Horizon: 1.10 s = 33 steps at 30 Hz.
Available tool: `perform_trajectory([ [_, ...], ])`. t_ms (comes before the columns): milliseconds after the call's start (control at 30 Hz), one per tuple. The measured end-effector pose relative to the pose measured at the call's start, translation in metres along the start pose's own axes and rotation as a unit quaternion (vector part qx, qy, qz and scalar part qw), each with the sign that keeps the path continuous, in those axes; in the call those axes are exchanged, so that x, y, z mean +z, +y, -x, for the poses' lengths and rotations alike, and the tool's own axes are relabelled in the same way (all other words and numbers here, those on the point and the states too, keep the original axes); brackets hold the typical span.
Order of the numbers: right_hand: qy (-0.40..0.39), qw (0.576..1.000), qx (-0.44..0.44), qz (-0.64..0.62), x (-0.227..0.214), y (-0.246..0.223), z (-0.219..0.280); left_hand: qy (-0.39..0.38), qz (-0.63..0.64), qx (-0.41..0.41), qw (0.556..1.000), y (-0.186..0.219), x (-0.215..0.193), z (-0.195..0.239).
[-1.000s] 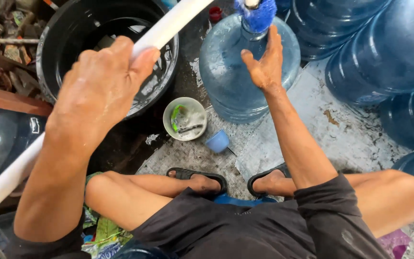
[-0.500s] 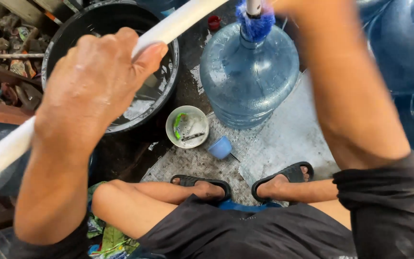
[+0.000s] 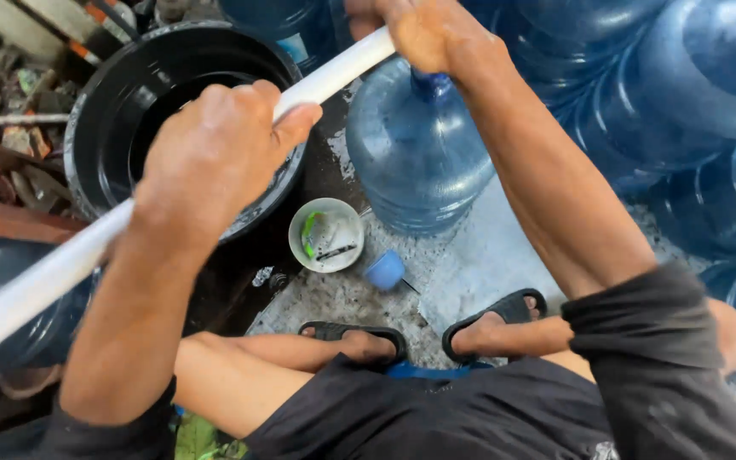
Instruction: Manually scrubbing the interior of a large water jug with a brush and filling it with water from a hose.
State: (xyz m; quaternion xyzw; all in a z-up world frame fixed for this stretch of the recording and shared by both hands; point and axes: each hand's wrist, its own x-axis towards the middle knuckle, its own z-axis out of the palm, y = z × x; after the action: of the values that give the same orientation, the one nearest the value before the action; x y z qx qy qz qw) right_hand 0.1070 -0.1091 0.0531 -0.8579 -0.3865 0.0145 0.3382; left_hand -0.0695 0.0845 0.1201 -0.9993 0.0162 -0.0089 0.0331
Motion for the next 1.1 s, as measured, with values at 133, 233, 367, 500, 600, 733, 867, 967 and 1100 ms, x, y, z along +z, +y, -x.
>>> perform_trajectory([
  [133, 0.0, 0.958, -0.114, 0.265, 0.014, 0.029, 0.014, -0.098, 0.059, -0.017, 0.993, 0.004, -0.002, 0.012],
  [233, 0.004, 0.935, -0.224, 0.276, -0.009, 0.032, -0.009, 0.081, -0.031, 0.019, 0.996, -0.004, 0.004, 0.007],
  [367, -0.045, 0.944, -0.071, 0.319, -0.006, 0.054, -0.011, -0.057, 0.045, -0.018, 0.997, 0.006, -0.008, 0.01],
  [500, -0.059, 0.964, -0.083, 0.245, 0.058, 0.056, 0.013, 0.022, -0.055, 0.016, 0.998, 0.011, 0.056, -0.011],
  [600, 0.152, 0.966, -0.057, 0.202, 0.058, 0.047, 0.039, 0.013, 0.02, 0.067, 0.997, 0.008, 0.06, -0.012],
  [733, 0.208, 0.976, 0.01, -0.064, 0.044, 0.005, 0.08, -0.082, 0.072, 0.033, 0.993, 0.017, 0.033, -0.008],
  [867, 0.294, 0.935, -0.033, -0.196, 0.074, 0.02, 0.101, -0.091, 0.1, 0.059, 0.989, -0.005, 0.034, 0.021],
  [967, 0.346, 0.918, -0.01, -0.192, 0.102, 0.025, 0.1, -0.039, 0.078, 0.076, 0.993, -0.023, 0.027, 0.056],
  [1100, 0.393, 0.91, 0.07, -0.116, 0.121, 0.011, 0.102, 0.109, -0.106, 0.003, 0.988, -0.038, 0.04, 0.106],
])
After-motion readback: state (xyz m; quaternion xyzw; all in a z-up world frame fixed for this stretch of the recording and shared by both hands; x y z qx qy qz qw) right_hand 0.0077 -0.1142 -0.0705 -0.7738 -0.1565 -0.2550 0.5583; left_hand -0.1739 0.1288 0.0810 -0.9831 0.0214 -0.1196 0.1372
